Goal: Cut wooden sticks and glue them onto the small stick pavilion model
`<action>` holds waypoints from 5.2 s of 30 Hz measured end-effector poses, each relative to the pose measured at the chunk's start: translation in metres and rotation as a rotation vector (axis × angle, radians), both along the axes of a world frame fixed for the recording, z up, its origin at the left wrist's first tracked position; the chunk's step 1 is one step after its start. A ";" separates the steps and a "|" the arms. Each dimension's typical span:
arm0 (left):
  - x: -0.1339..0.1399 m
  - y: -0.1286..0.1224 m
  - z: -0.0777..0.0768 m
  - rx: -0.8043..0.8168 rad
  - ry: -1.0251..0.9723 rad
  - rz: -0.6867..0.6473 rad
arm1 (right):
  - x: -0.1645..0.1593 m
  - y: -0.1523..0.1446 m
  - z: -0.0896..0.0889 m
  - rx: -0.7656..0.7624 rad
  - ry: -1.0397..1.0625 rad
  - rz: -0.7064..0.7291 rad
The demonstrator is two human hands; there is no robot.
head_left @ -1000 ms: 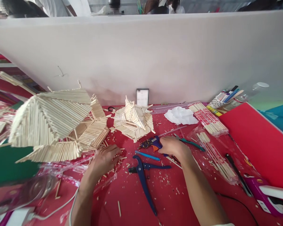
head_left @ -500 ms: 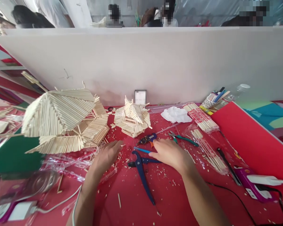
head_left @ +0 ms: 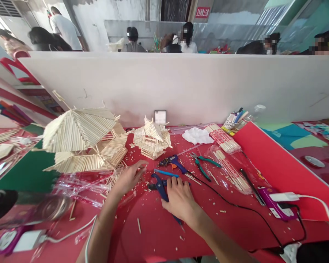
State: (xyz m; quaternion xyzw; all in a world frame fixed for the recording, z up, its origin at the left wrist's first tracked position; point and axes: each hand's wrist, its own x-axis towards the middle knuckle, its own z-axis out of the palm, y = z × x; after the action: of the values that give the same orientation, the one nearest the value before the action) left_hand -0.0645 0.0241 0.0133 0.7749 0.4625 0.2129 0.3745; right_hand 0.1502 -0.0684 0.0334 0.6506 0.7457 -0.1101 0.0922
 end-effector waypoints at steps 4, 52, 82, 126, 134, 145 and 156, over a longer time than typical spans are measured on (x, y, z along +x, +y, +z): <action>-0.002 0.005 -0.010 -0.060 -0.128 -0.018 | 0.008 -0.001 -0.001 0.056 0.057 0.031; 0.006 0.006 -0.009 -0.244 -0.333 0.044 | 0.044 0.041 -0.012 0.298 0.251 -0.076; 0.078 -0.012 0.022 -0.894 -0.870 0.211 | 0.100 0.076 -0.059 0.231 0.492 -0.261; 0.076 -0.005 0.024 -1.026 -1.038 0.324 | 0.088 0.073 -0.049 0.487 0.505 -0.017; 0.077 -0.005 0.025 -1.028 -1.037 0.336 | 0.038 0.062 -0.055 0.275 0.401 0.362; 0.078 -0.007 0.025 -1.021 -1.039 0.344 | 0.040 0.061 -0.058 0.229 0.333 0.306; 0.078 -0.007 0.030 -1.020 -1.062 0.341 | 0.044 0.057 -0.035 0.069 0.312 0.191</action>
State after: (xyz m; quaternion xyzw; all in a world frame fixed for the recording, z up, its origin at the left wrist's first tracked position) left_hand 0.0135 0.0175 0.0429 0.2167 0.3746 0.3723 0.8211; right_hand 0.1941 -0.0110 -0.0014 0.5547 0.8126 -0.1748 -0.0367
